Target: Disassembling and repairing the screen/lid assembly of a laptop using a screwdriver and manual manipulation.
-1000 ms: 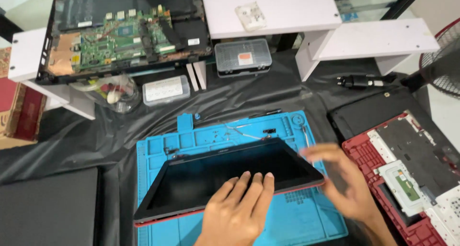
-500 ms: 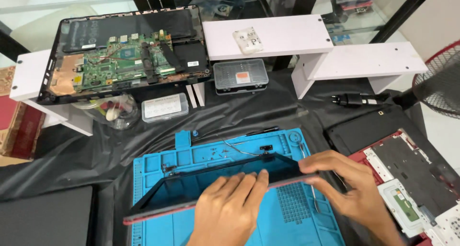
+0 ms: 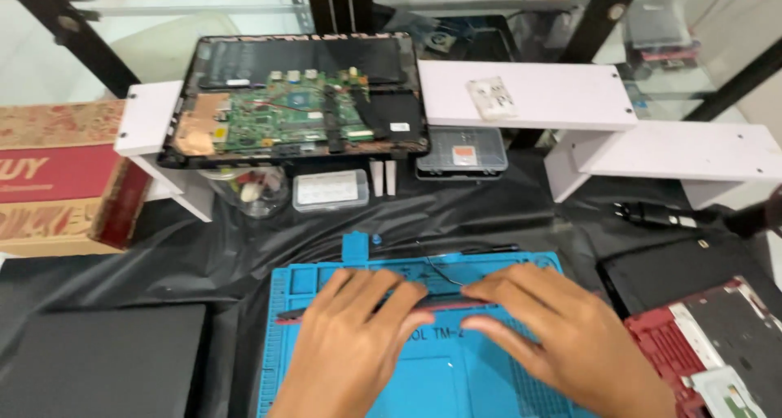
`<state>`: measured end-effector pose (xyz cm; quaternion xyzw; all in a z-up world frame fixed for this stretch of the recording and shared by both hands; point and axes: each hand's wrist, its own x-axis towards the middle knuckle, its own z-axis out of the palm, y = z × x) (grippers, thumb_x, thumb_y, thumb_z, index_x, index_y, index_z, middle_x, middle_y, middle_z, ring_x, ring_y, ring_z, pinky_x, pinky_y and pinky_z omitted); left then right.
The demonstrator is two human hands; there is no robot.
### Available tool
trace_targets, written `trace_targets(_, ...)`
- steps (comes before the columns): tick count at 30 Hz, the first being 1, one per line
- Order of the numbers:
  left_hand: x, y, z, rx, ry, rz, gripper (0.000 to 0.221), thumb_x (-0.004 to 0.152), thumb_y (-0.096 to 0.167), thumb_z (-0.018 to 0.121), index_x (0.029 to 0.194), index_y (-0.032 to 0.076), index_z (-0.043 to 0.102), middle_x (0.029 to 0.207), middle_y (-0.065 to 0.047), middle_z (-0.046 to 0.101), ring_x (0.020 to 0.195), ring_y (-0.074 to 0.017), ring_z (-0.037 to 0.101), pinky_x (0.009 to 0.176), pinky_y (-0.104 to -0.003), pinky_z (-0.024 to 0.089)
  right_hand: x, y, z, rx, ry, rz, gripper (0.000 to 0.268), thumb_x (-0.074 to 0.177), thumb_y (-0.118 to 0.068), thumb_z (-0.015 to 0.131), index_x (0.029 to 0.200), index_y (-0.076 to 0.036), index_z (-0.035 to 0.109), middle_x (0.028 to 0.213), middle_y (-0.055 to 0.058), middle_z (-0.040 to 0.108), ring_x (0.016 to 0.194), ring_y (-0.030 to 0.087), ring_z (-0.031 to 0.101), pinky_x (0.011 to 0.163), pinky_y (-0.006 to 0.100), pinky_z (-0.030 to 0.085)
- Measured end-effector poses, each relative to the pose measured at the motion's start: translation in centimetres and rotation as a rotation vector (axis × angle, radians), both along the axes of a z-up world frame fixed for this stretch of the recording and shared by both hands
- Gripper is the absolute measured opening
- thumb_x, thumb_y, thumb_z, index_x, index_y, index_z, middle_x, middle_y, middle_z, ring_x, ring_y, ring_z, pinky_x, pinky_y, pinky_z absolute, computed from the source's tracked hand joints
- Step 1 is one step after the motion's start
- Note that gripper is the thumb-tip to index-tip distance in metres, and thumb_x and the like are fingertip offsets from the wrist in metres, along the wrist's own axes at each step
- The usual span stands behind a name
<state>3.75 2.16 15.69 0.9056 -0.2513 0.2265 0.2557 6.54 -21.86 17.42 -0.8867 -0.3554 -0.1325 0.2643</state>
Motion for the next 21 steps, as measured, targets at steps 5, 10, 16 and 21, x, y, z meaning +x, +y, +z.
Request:
trace_targets(5, -0.3, 1.6, 0.0, -0.022, 0.046, 0.046, 0.025, 0.083, 0.028, 0.077, 0.093, 0.007, 0.068, 0.085, -0.008, 0.058, 0.079, -0.0284, 0.059, 0.069, -0.043, 0.044, 0.5, 2.5, 0.4, 0.058, 0.089, 0.061, 0.03, 0.081, -0.026, 0.081, 0.106, -0.012, 0.074, 0.098, 0.003, 0.07, 0.086, 0.024, 0.07, 0.072, 0.035, 0.056)
trace_targets(10, 0.3, 1.2, -0.7, -0.022, -0.115, 0.077, 0.022, 0.087, 0.024, 0.075, 0.089, 0.006, 0.064, 0.085, -0.008, 0.054, 0.078, -0.0284, 0.055, 0.068, -0.043, 0.043, 1.7, 3.6, 0.0, 0.075, 0.008, 0.142, 0.024, 0.084, -0.019, 0.078, 0.106, -0.009, 0.073, 0.096, 0.005, 0.067, 0.085, 0.024, 0.068, 0.071, 0.036, 0.054)
trace_targets(16, 0.1, 2.1, -0.4, 0.017, -0.132, 0.099, 0.02, 0.088, 0.025, 0.075, 0.088, 0.007, 0.065, 0.082, -0.007, 0.053, 0.077, -0.0265, 0.056, 0.068, -0.042, 0.042, 1.9, 3.4, -0.4, 0.097, 0.134, 0.122, 0.018, 0.083, -0.016, 0.079, 0.1, -0.009, 0.075, 0.094, 0.002, 0.07, 0.081, 0.021, 0.07, 0.067, 0.032, 0.055)
trace_targets(21, -0.8, 7.2, 1.2, -0.066, 0.081, 0.014, 0.024, 0.082, 0.026, 0.075, 0.092, 0.006, 0.065, 0.092, -0.012, 0.062, 0.088, -0.0362, 0.062, 0.075, -0.046, 0.049, 1.0, 3.8, 0.2, 0.083, 0.205, 0.069, 0.024, 0.079, -0.018, 0.08, 0.099, -0.008, 0.071, 0.093, 0.004, 0.066, 0.083, 0.021, 0.072, 0.068, 0.033, 0.056)
